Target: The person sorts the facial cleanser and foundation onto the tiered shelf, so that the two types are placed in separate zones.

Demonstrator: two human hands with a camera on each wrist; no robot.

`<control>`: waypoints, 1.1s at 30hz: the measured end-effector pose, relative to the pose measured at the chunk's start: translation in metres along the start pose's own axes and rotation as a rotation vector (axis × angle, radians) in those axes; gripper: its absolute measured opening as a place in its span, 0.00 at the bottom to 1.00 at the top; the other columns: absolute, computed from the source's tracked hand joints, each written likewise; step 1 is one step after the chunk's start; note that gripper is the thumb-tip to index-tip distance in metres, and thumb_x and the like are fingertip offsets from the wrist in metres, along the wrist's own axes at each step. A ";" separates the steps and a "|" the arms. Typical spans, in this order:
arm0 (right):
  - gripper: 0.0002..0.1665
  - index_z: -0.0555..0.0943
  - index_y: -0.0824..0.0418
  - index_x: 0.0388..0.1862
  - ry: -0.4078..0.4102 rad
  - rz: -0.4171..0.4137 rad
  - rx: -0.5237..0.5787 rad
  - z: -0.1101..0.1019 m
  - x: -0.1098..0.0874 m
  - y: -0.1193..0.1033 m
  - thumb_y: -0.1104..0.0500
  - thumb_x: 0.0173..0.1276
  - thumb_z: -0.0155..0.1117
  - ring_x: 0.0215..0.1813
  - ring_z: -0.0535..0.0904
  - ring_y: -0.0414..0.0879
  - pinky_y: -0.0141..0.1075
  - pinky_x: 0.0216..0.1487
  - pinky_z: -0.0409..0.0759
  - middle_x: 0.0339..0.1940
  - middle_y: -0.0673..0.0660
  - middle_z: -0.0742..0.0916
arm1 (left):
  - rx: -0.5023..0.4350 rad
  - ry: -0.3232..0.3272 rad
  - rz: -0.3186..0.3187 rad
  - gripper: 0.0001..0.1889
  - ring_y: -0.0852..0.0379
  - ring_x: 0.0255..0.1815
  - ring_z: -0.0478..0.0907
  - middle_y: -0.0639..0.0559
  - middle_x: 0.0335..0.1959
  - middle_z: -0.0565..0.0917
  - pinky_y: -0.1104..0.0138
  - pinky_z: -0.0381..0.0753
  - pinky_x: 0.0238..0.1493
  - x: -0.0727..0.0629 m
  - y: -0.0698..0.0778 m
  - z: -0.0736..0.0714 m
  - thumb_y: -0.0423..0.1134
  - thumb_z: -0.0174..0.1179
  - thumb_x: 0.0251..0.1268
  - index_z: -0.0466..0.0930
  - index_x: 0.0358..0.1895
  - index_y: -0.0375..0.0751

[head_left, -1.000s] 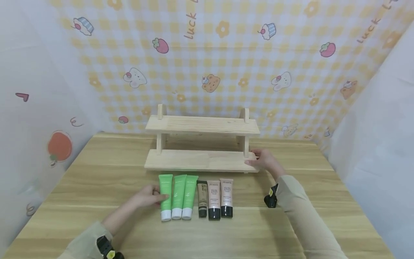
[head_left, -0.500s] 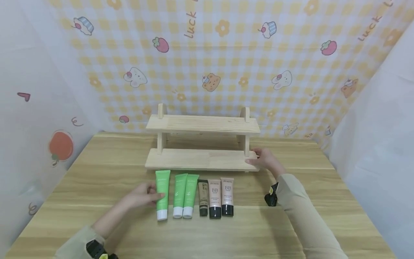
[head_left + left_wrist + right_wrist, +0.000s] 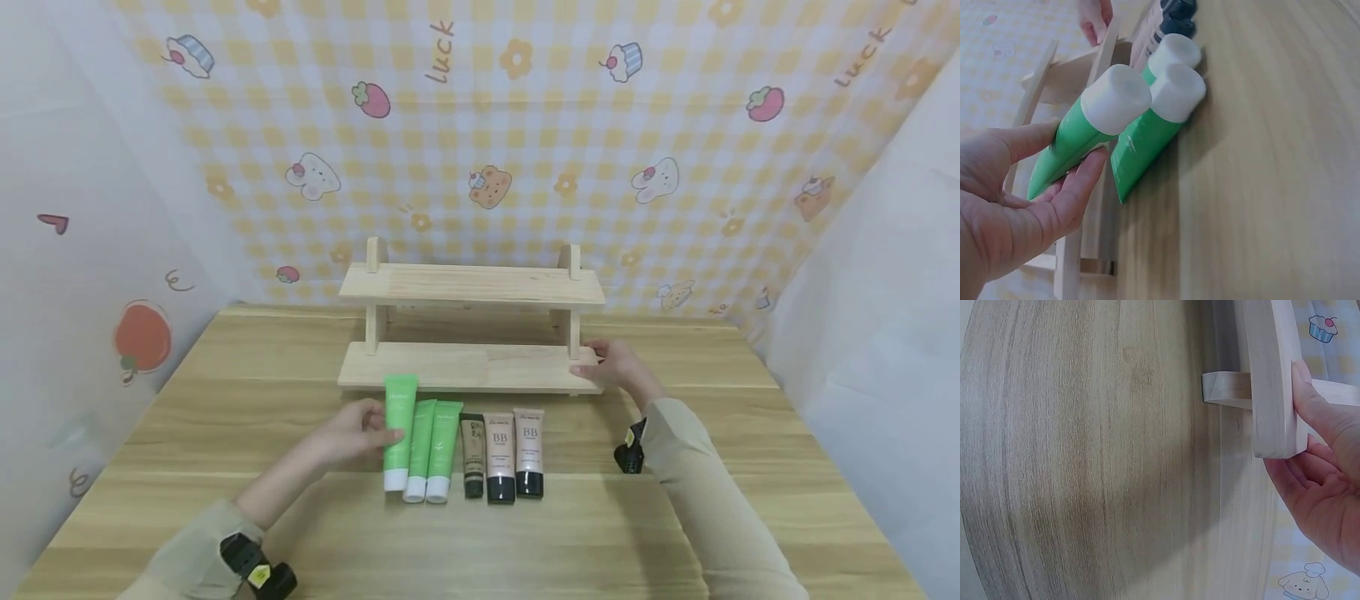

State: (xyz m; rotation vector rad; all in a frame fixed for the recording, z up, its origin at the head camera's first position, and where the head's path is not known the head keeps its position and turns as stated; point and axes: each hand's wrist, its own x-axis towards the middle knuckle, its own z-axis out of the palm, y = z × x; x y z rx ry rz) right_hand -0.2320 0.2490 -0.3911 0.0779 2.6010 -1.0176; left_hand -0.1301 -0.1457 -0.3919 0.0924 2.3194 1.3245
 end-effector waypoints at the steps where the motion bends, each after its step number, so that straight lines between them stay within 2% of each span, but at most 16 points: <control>1: 0.43 0.59 0.71 0.66 0.002 -0.002 0.003 0.000 0.000 0.000 0.52 0.59 0.65 0.67 0.62 0.64 0.50 0.68 0.62 0.65 0.73 0.67 | -0.007 -0.003 0.002 0.32 0.51 0.41 0.77 0.35 0.45 0.75 0.61 0.83 0.43 0.001 0.002 0.000 0.41 0.62 0.55 0.61 0.57 0.21; 4: 0.42 0.60 0.72 0.65 0.008 -0.010 0.003 0.000 0.000 0.001 0.53 0.59 0.65 0.67 0.62 0.64 0.50 0.69 0.62 0.65 0.73 0.67 | 0.010 0.008 0.011 0.32 0.52 0.41 0.77 0.36 0.45 0.76 0.61 0.82 0.43 0.005 0.010 0.002 0.41 0.62 0.55 0.62 0.57 0.22; 10: 0.43 0.59 0.73 0.65 0.012 -0.012 -0.009 -0.002 0.000 0.002 0.52 0.59 0.65 0.67 0.61 0.65 0.51 0.69 0.61 0.65 0.74 0.66 | -0.019 0.000 0.017 0.31 0.54 0.36 0.79 0.38 0.44 0.78 0.61 0.83 0.41 0.017 0.021 0.006 0.41 0.62 0.55 0.64 0.57 0.26; 19: 0.42 0.62 0.70 0.65 0.015 -0.006 -0.033 -0.003 -0.002 0.000 0.51 0.58 0.65 0.67 0.62 0.65 0.51 0.68 0.63 0.65 0.73 0.67 | 0.018 0.000 0.021 0.30 0.54 0.38 0.78 0.41 0.42 0.78 0.62 0.82 0.44 0.031 0.033 0.010 0.42 0.63 0.54 0.65 0.56 0.27; 27: 0.42 0.63 0.70 0.64 0.022 -0.009 -0.015 -0.001 -0.001 0.001 0.51 0.57 0.66 0.66 0.64 0.64 0.50 0.67 0.64 0.64 0.72 0.68 | 0.108 -0.029 0.095 0.31 0.54 0.38 0.79 0.37 0.45 0.77 0.62 0.82 0.45 0.039 0.057 0.006 0.43 0.61 0.57 0.62 0.58 0.25; 33: 0.41 0.63 0.70 0.64 0.024 -0.010 -0.010 0.000 -0.001 -0.001 0.52 0.57 0.67 0.65 0.65 0.64 0.49 0.67 0.65 0.63 0.72 0.69 | 0.113 -0.047 0.135 0.32 0.51 0.42 0.78 0.35 0.47 0.77 0.63 0.82 0.44 0.048 0.069 0.006 0.42 0.61 0.57 0.62 0.58 0.24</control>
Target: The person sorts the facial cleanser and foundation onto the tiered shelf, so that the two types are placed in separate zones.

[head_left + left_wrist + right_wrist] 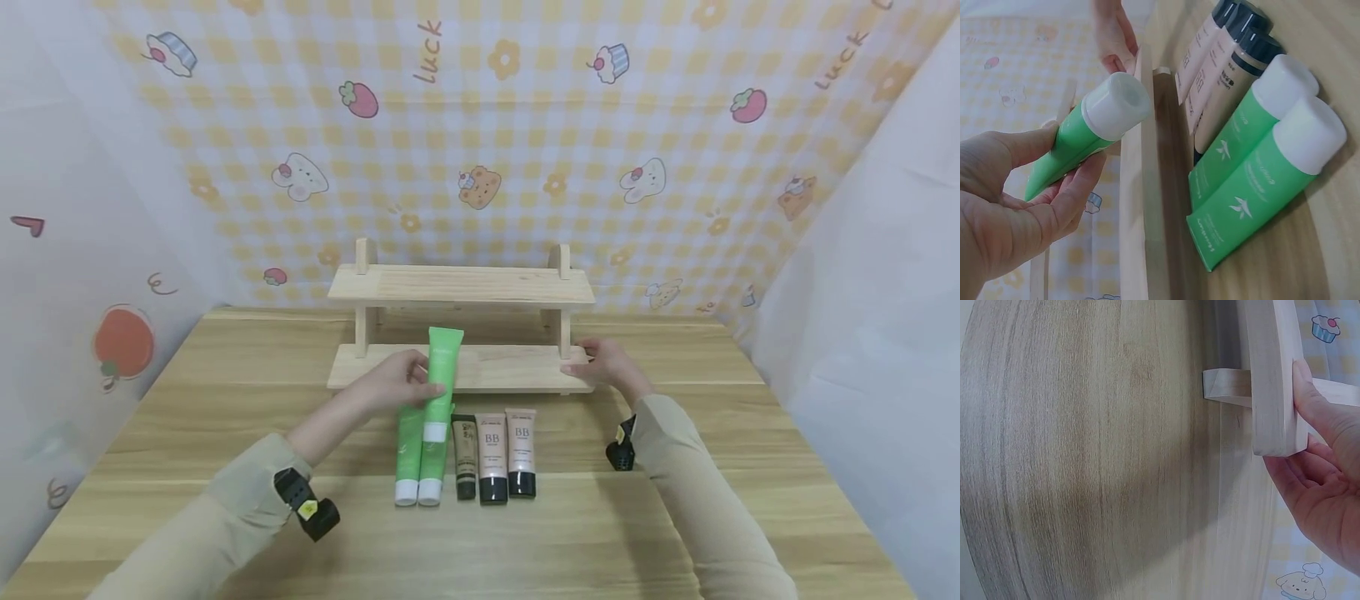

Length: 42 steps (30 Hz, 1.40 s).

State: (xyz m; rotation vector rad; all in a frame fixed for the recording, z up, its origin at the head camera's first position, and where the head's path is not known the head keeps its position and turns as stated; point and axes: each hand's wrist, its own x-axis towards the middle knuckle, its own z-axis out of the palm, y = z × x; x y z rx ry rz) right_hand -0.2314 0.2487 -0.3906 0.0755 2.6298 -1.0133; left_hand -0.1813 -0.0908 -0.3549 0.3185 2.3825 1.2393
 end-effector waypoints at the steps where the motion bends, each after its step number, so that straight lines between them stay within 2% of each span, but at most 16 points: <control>1: 0.41 0.63 0.70 0.64 -0.001 0.001 0.002 0.000 0.000 0.000 0.52 0.57 0.67 0.66 0.65 0.63 0.49 0.67 0.66 0.63 0.72 0.69 | -0.005 0.000 0.004 0.32 0.51 0.41 0.78 0.36 0.46 0.77 0.64 0.82 0.44 0.001 0.001 0.000 0.42 0.62 0.56 0.62 0.58 0.24; 10: 0.41 0.63 0.69 0.65 -0.006 0.016 -0.011 0.000 0.000 -0.001 0.51 0.57 0.66 0.66 0.64 0.63 0.50 0.68 0.64 0.64 0.71 0.69 | 0.067 0.012 0.034 0.32 0.47 0.45 0.77 0.36 0.47 0.77 0.62 0.81 0.47 0.010 0.017 -0.003 0.42 0.62 0.57 0.62 0.59 0.24; 17: 0.42 0.62 0.70 0.65 -0.008 0.016 -0.020 0.000 0.001 0.002 0.50 0.58 0.66 0.66 0.64 0.64 0.50 0.67 0.64 0.64 0.72 0.68 | 0.038 0.004 -0.013 0.31 0.49 0.43 0.77 0.38 0.47 0.76 0.64 0.81 0.47 0.011 0.028 -0.006 0.41 0.62 0.56 0.62 0.59 0.27; 21: 0.43 0.62 0.70 0.65 -0.003 0.019 -0.021 -0.001 0.002 0.002 0.50 0.57 0.66 0.66 0.63 0.64 0.50 0.68 0.64 0.64 0.72 0.68 | 0.074 -0.001 -0.012 0.32 0.47 0.45 0.76 0.36 0.47 0.75 0.61 0.80 0.49 0.008 0.033 -0.010 0.42 0.62 0.56 0.61 0.59 0.25; 27: 0.44 0.62 0.70 0.65 -0.007 0.021 -0.015 0.000 0.002 0.001 0.49 0.57 0.66 0.67 0.62 0.64 0.50 0.69 0.62 0.65 0.72 0.68 | 0.091 -0.010 -0.021 0.32 0.45 0.47 0.76 0.35 0.48 0.74 0.62 0.81 0.47 0.007 0.036 -0.015 0.40 0.62 0.56 0.60 0.59 0.23; 33: 0.42 0.64 0.70 0.64 0.006 0.009 -0.016 -0.001 0.001 0.001 0.50 0.57 0.67 0.66 0.65 0.63 0.50 0.67 0.64 0.63 0.72 0.70 | 0.085 -0.017 -0.023 0.32 0.46 0.47 0.76 0.36 0.48 0.73 0.65 0.82 0.45 0.014 0.038 -0.017 0.39 0.62 0.57 0.60 0.59 0.24; 42: 0.41 0.63 0.70 0.64 0.007 0.021 0.005 0.001 -0.002 0.000 0.50 0.58 0.66 0.65 0.65 0.63 0.49 0.67 0.66 0.63 0.72 0.70 | 0.048 -0.024 0.005 0.29 0.49 0.41 0.77 0.38 0.43 0.74 0.66 0.83 0.42 0.026 0.041 -0.014 0.37 0.61 0.57 0.61 0.57 0.23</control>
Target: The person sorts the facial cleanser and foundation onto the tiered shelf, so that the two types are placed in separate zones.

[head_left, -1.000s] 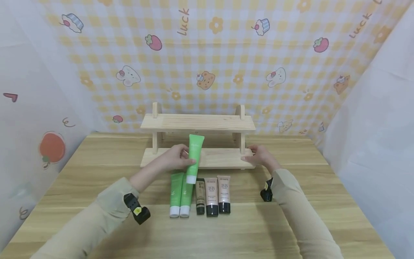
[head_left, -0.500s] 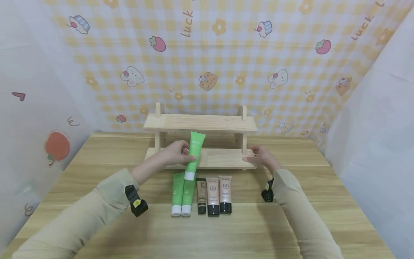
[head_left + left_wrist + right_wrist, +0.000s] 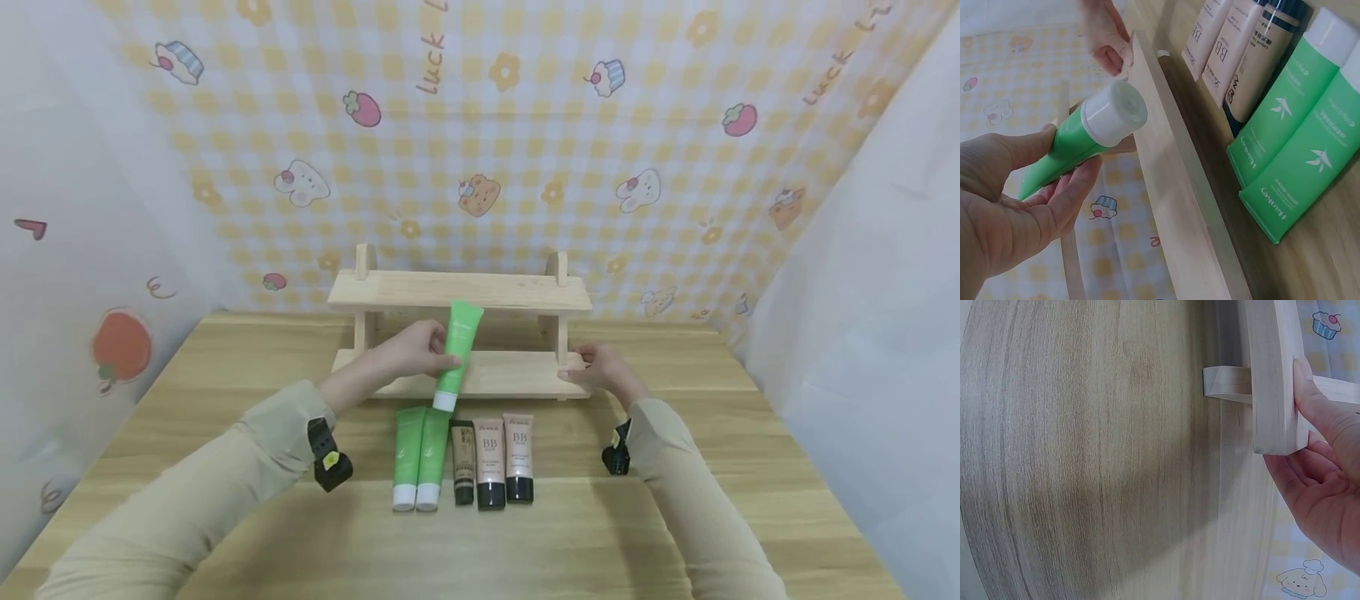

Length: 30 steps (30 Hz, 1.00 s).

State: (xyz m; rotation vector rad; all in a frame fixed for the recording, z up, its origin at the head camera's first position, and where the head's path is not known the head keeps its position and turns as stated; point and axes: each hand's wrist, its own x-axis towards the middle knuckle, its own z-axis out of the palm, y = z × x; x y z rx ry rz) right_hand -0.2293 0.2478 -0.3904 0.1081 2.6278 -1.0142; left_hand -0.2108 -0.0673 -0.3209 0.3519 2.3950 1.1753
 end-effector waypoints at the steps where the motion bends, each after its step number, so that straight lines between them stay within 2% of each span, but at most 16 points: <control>1: 0.41 0.63 0.70 0.64 0.000 0.003 0.003 0.001 0.000 0.000 0.50 0.57 0.66 0.65 0.66 0.63 0.49 0.66 0.66 0.63 0.72 0.70 | -0.003 0.002 0.002 0.28 0.49 0.41 0.77 0.39 0.42 0.74 0.66 0.83 0.41 0.001 0.001 0.001 0.36 0.61 0.57 0.61 0.56 0.23; 8: 0.41 0.64 0.69 0.63 0.017 -0.010 -0.004 0.002 0.000 0.001 0.51 0.57 0.67 0.65 0.65 0.64 0.50 0.67 0.65 0.63 0.72 0.70 | 0.013 0.018 0.006 0.26 0.49 0.40 0.78 0.40 0.40 0.74 0.67 0.83 0.40 0.009 0.012 0.004 0.36 0.61 0.56 0.64 0.55 0.25; 16: 0.41 0.65 0.69 0.63 0.015 -0.004 -0.002 0.002 -0.001 0.001 0.50 0.56 0.67 0.65 0.66 0.64 0.50 0.67 0.65 0.63 0.72 0.70 | 0.036 0.006 0.020 0.27 0.49 0.40 0.78 0.38 0.42 0.76 0.69 0.84 0.39 0.016 0.021 0.002 0.36 0.60 0.57 0.63 0.57 0.23; 24: 0.40 0.65 0.70 0.63 0.022 0.000 -0.004 0.001 0.000 0.002 0.51 0.56 0.67 0.65 0.65 0.64 0.50 0.67 0.65 0.63 0.72 0.70 | 0.090 0.008 0.004 0.27 0.49 0.43 0.78 0.37 0.46 0.75 0.68 0.83 0.42 0.019 0.033 -0.003 0.37 0.59 0.59 0.62 0.57 0.25; 30: 0.41 0.65 0.71 0.63 0.026 0.008 0.022 0.003 -0.001 0.001 0.51 0.56 0.68 0.65 0.65 0.64 0.50 0.67 0.66 0.63 0.72 0.70 | 0.099 0.015 -0.011 0.26 0.51 0.42 0.77 0.39 0.48 0.74 0.70 0.82 0.39 0.028 0.039 -0.004 0.38 0.59 0.59 0.63 0.57 0.28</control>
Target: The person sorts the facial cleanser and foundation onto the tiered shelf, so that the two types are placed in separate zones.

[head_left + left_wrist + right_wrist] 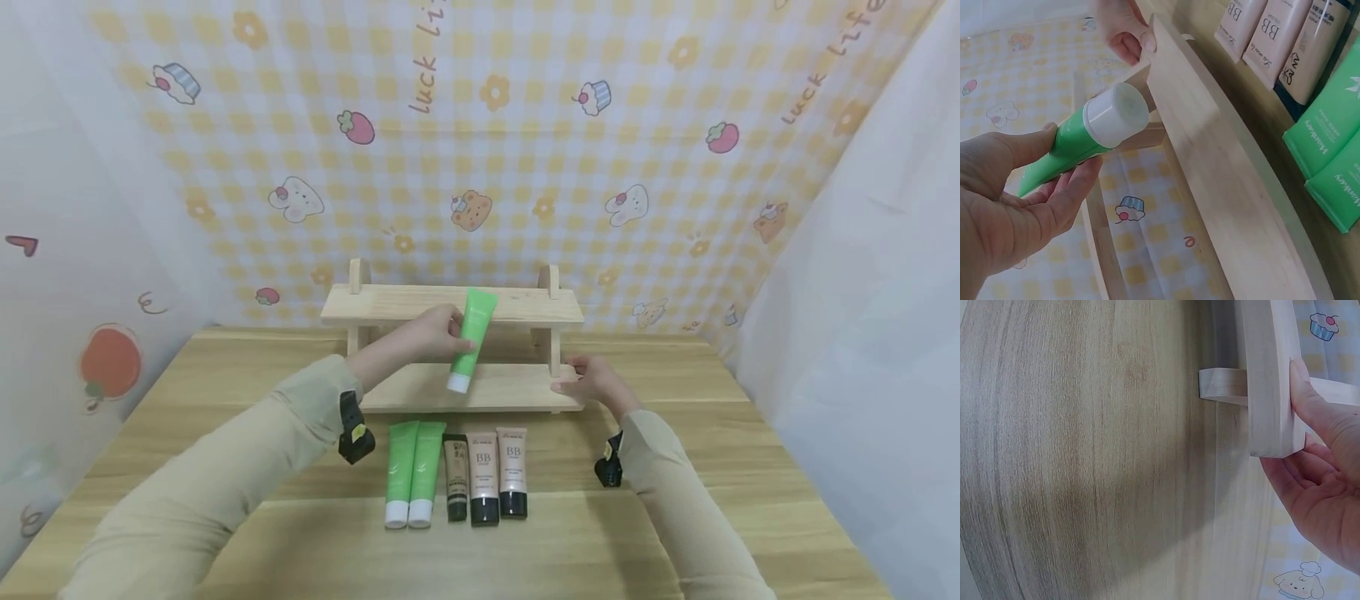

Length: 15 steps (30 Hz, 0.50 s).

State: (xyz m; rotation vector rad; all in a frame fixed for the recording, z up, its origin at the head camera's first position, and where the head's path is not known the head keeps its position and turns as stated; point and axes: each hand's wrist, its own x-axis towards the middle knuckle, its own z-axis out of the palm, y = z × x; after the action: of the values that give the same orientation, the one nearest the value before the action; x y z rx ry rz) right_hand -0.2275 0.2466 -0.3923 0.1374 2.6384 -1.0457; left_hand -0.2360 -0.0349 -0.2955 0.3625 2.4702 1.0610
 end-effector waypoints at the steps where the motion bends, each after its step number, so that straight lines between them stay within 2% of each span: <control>1: 0.41 0.65 0.71 0.63 0.001 -0.001 -0.002 0.000 0.000 0.000 0.51 0.56 0.68 0.65 0.65 0.64 0.50 0.67 0.66 0.63 0.72 0.71 | -0.003 -0.001 -0.001 0.26 0.51 0.43 0.77 0.39 0.49 0.74 0.69 0.82 0.40 0.002 0.001 0.000 0.38 0.59 0.59 0.63 0.57 0.28; 7: 0.41 0.65 0.70 0.63 0.006 -0.006 -0.022 0.000 -0.002 -0.002 0.51 0.56 0.68 0.65 0.66 0.64 0.50 0.67 0.66 0.62 0.72 0.71 | 0.024 0.025 0.002 0.26 0.48 0.47 0.77 0.39 0.49 0.75 0.64 0.81 0.46 0.009 0.010 -0.006 0.39 0.59 0.59 0.63 0.57 0.30; 15: 0.42 0.66 0.69 0.62 0.005 -0.005 -0.048 0.000 -0.001 0.000 0.48 0.54 0.69 0.64 0.66 0.64 0.51 0.66 0.66 0.62 0.71 0.71 | -0.015 0.029 0.030 0.26 0.47 0.44 0.78 0.37 0.47 0.75 0.65 0.83 0.44 0.019 0.024 -0.013 0.34 0.60 0.58 0.62 0.57 0.27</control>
State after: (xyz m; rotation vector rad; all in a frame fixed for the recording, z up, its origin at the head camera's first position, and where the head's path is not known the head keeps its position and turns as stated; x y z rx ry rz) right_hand -0.2264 0.2463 -0.3917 0.1235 2.6674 -0.9843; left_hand -0.2577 -0.0197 -0.2752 0.3827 2.4883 1.1044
